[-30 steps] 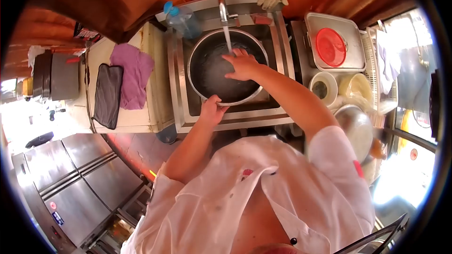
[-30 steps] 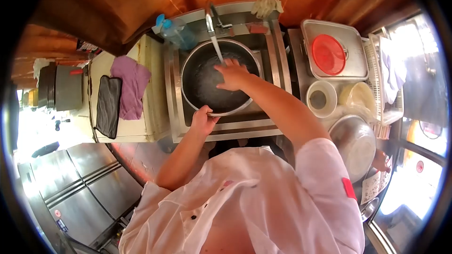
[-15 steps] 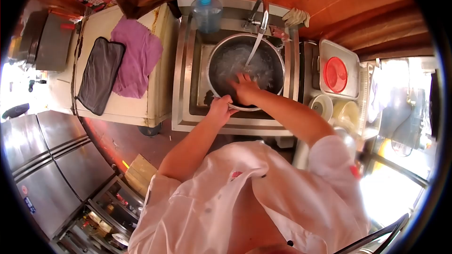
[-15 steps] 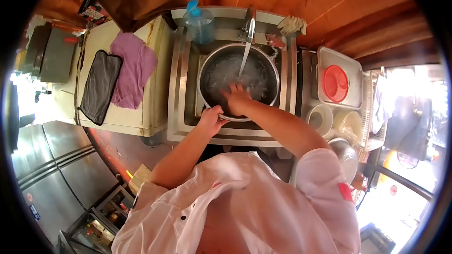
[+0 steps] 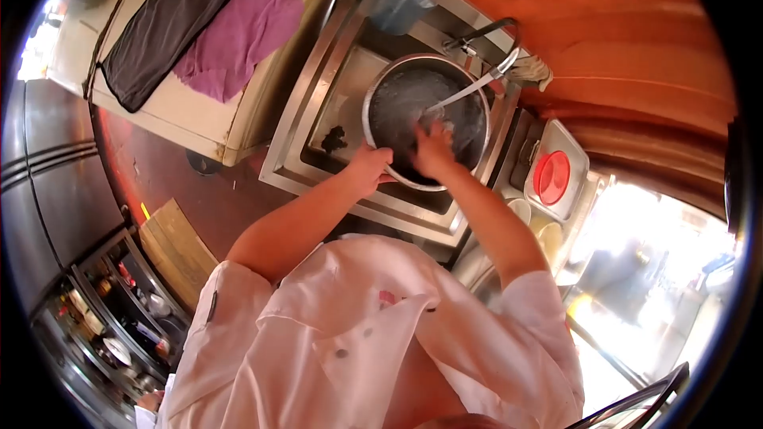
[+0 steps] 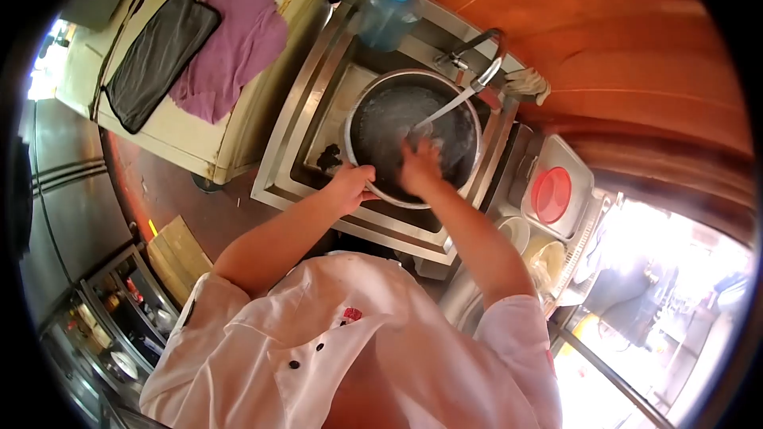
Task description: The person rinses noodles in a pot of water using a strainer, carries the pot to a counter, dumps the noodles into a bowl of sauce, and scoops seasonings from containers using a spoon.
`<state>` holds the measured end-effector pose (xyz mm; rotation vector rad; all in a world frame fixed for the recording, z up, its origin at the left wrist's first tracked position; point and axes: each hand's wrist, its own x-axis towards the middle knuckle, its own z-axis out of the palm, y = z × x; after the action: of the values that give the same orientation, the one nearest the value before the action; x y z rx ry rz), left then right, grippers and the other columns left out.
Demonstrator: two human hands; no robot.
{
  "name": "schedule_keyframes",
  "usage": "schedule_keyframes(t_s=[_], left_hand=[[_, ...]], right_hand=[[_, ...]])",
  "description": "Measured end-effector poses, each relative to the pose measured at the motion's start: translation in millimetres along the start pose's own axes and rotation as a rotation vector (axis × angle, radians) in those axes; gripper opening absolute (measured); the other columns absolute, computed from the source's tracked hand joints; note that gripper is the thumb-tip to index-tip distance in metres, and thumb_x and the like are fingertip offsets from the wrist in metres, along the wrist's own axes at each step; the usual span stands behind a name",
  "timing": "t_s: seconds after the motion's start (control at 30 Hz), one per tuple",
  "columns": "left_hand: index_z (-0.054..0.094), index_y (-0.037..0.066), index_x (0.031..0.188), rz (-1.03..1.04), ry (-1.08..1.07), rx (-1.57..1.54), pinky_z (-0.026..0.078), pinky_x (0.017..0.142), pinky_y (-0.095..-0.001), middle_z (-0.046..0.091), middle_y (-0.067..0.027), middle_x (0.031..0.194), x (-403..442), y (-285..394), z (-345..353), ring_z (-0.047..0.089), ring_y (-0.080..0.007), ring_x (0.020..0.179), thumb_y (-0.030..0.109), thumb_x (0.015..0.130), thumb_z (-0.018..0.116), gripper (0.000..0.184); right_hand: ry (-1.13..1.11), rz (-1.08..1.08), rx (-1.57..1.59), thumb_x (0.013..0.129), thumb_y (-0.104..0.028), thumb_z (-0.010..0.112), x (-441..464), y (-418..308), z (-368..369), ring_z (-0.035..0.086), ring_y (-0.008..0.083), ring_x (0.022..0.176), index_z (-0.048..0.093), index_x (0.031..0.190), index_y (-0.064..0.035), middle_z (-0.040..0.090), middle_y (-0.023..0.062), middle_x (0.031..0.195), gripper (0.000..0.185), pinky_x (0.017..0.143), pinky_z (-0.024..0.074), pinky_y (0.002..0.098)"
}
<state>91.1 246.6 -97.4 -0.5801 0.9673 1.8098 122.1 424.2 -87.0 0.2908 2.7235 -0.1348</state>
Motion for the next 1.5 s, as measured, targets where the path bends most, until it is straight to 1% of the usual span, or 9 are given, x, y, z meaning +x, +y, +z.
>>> schedule_keyframes(t_s=[0.17, 0.27, 0.3, 0.53, 0.6, 0.77, 0.9, 1.03, 1.5], left_hand=[[0.045, 0.009, 0.126, 0.031, 0.054, 0.050, 0.063, 0.071, -0.0472, 0.062, -0.0096, 0.102, 0, -2, 5, 0.068, -0.0283, 0.087, 0.001, 0.078, 0.055, 0.050], [0.043, 0.012, 0.129, 0.043, 0.044, 0.023, 0.063, 0.070, -0.0461, 0.061, -0.0093, 0.104, -7, 13, 2, 0.067, -0.0265, 0.087, 0.001, 0.078, 0.055, 0.053], [0.043, 0.012, 0.129, 0.055, 0.037, 0.017, 0.063, 0.070, -0.0461, 0.061, -0.0100, 0.105, -6, 10, 8, 0.067, -0.0269, 0.087, 0.001, 0.078, 0.055, 0.053], [0.049, 0.010, 0.123, 0.008, 0.018, 0.004, 0.062, 0.071, -0.0473, 0.059, -0.0094, 0.102, -3, 11, -4, 0.065, -0.0270, 0.090, 0.001, 0.079, 0.055, 0.046], [0.048, 0.010, 0.124, 0.034, 0.067, 0.014, 0.062, 0.071, -0.0480, 0.059, -0.0096, 0.102, 3, -5, 1, 0.066, -0.0283, 0.091, 0.000, 0.078, 0.055, 0.047], [0.049, 0.008, 0.122, 0.003, 0.075, 0.024, 0.062, 0.073, -0.0483, 0.061, -0.0091, 0.096, -13, 11, -5, 0.067, -0.0276, 0.084, 0.000, 0.079, 0.055, 0.044], [0.058, 0.002, 0.097, -0.009, 0.061, -0.021, 0.062, 0.076, -0.0495, 0.064, -0.0104, 0.089, 6, -5, 6, 0.069, -0.0295, 0.078, 0.000, 0.081, 0.055, 0.017], [0.057, 0.002, 0.096, -0.053, 0.006, -0.017, 0.062, 0.077, -0.0478, 0.061, -0.0087, 0.086, -25, 21, 2, 0.067, -0.0277, 0.076, 0.000, 0.081, 0.054, 0.015], [0.057, 0.000, 0.098, 0.001, 0.049, 0.018, 0.062, 0.075, -0.0466, 0.063, -0.0109, 0.094, -9, 10, 7, 0.068, -0.0287, 0.082, 0.001, 0.081, 0.056, 0.017]], right_hand=[[-0.077, -0.085, 0.210, 0.073, -0.024, 0.080, 53, 23, -11, 0.033, 0.0490, 0.138, 0.049, 0.145, -0.0187, 0.031, 0.0266, 0.152, 0.078, 0.112, 0.0363, 0.0526], [0.089, -0.073, -0.007, 0.074, -0.023, 0.079, 18, 18, 18, 0.040, 0.0455, 0.134, 0.055, 0.136, -0.0154, 0.038, 0.0221, 0.148, 0.067, 0.106, 0.0430, 0.0500], [0.193, -0.271, 0.023, 0.076, -0.022, 0.078, 9, 7, 25, 0.040, 0.0455, 0.133, 0.055, 0.136, -0.0161, 0.038, 0.0223, 0.148, 0.066, 0.106, 0.0429, 0.0489], [-0.011, 0.003, 0.059, 0.083, -0.026, 0.072, 17, 18, 9, 0.025, 0.0522, 0.141, 0.044, 0.148, -0.0232, 0.014, 0.0240, 0.161, 0.071, 0.111, 0.0345, 0.0595], [-0.018, -0.185, 0.060, 0.078, -0.027, 0.078, 9, -6, 14, 0.035, 0.0523, 0.134, 0.047, 0.146, -0.0206, 0.028, 0.0284, 0.153, 0.076, 0.112, 0.0374, 0.0537], [0.097, -0.019, 0.069, 0.078, -0.027, 0.078, 36, 34, 0, 0.040, 0.0477, 0.131, 0.050, 0.143, -0.0203, 0.036, 0.0229, 0.147, 0.071, 0.106, 0.0437, 0.0510], [0.017, -0.245, 0.135, 0.082, -0.024, 0.071, 16, -1, 2, 0.042, 0.0448, 0.130, 0.051, 0.140, -0.0190, 0.036, 0.0219, 0.148, 0.062, 0.100, 0.0458, 0.0547], [0.108, -0.032, 0.110, 0.080, -0.024, 0.075, 35, 32, -9, 0.041, 0.0468, 0.131, 0.053, 0.138, -0.0188, 0.031, 0.0204, 0.154, 0.063, 0.105, 0.0443, 0.0500], [0.018, -0.202, 0.180, 0.082, -0.024, 0.070, 35, 12, -23, 0.038, 0.0435, 0.134, 0.057, 0.136, -0.0159, 0.037, 0.0203, 0.149, 0.057, 0.103, 0.0445, 0.0526]])
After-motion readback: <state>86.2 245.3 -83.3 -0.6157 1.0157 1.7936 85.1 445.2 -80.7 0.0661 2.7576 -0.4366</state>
